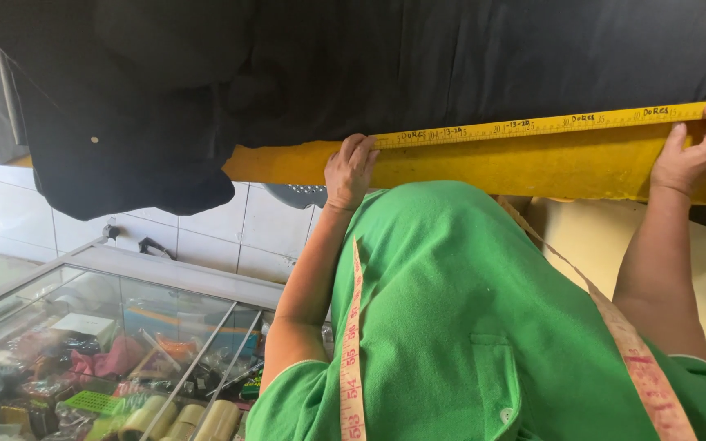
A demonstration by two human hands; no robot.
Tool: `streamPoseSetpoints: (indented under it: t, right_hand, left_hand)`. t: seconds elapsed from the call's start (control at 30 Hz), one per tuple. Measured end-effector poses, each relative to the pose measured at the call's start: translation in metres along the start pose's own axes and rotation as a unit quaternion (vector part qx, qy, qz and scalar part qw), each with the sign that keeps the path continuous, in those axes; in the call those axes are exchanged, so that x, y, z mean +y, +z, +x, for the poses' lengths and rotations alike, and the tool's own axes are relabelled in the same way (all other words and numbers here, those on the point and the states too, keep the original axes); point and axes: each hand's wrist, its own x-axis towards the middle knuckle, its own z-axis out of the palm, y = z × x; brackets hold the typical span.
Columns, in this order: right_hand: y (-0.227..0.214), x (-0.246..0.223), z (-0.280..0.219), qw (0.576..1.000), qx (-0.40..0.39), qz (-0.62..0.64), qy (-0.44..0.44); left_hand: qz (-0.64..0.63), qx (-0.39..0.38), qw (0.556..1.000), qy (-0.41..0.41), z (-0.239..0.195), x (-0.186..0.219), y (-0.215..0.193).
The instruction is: Measuring and cutting black fabric using a ruler and scissors on a workbench in a sewing factory.
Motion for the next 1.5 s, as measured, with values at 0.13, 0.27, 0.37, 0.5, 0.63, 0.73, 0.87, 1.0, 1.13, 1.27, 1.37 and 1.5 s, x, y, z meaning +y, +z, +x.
streamPoseSetpoints:
  t: [0.13,0.27,0.37,0.5,0.63,0.73,0.87,1.0,1.13,1.27,1.37,1.5]
  right_hand:
    - [-0.001,0.001,-0.001,1.0,0.001,-0.001,-0.005]
    - [-0.002,0.001,-0.001,1.0,-0.007,-0.007,-0.009]
    - [-0.003,0.001,-0.001,1.0,-0.012,-0.014,-0.008]
    - [-0.002,0.002,-0.001,1.0,-0.011,-0.004,-0.006]
    - [0.001,0.006,-0.004,1.0,-0.016,0.006,0.014]
    - [-0.001,0.006,-0.005,0.999,-0.037,0.001,0.017]
    - [-0.001,0.0,-0.004,0.99,-0.107,-0.017,0.088]
    - [-0.012,-0.05,0.03,0.883,-0.308,-0.091,0.342]
    - [-0.023,-0.072,0.056,0.846,-0.332,-0.091,0.406]
    - [-0.036,-0.088,0.079,0.816,-0.371,-0.099,0.433]
    - [-0.047,-0.107,0.096,0.795,-0.388,-0.077,0.46]
    - [-0.048,-0.113,0.102,0.787,-0.401,-0.061,0.465]
  left_hand:
    - [-0.01,-0.005,1.0,0.0,-0.002,0.0,0.0]
    - [-0.004,0.013,1.0,-0.001,0.001,0.002,-0.001]
    - [-0.01,0.018,1.0,-0.003,0.004,0.003,-0.002]
    - [0.0,0.022,1.0,-0.001,0.002,0.0,0.002]
    - [-0.001,0.011,1.0,0.002,0.004,0.001,-0.004]
    - [-0.001,-0.021,1.0,0.014,0.008,0.004,-0.013]
    - [0.043,-0.051,0.997,0.046,0.007,0.004,-0.017]
    - [0.08,-0.051,0.994,0.056,0.006,0.002,-0.016]
    - [0.069,-0.065,0.992,0.08,-0.005,-0.008,-0.014]
    - [0.039,-0.094,0.992,0.077,-0.001,-0.01,-0.018]
    - [0.033,-0.085,0.99,0.103,0.008,-0.006,-0.026]
    - [0.025,-0.156,0.984,0.081,0.005,-0.015,-0.031]
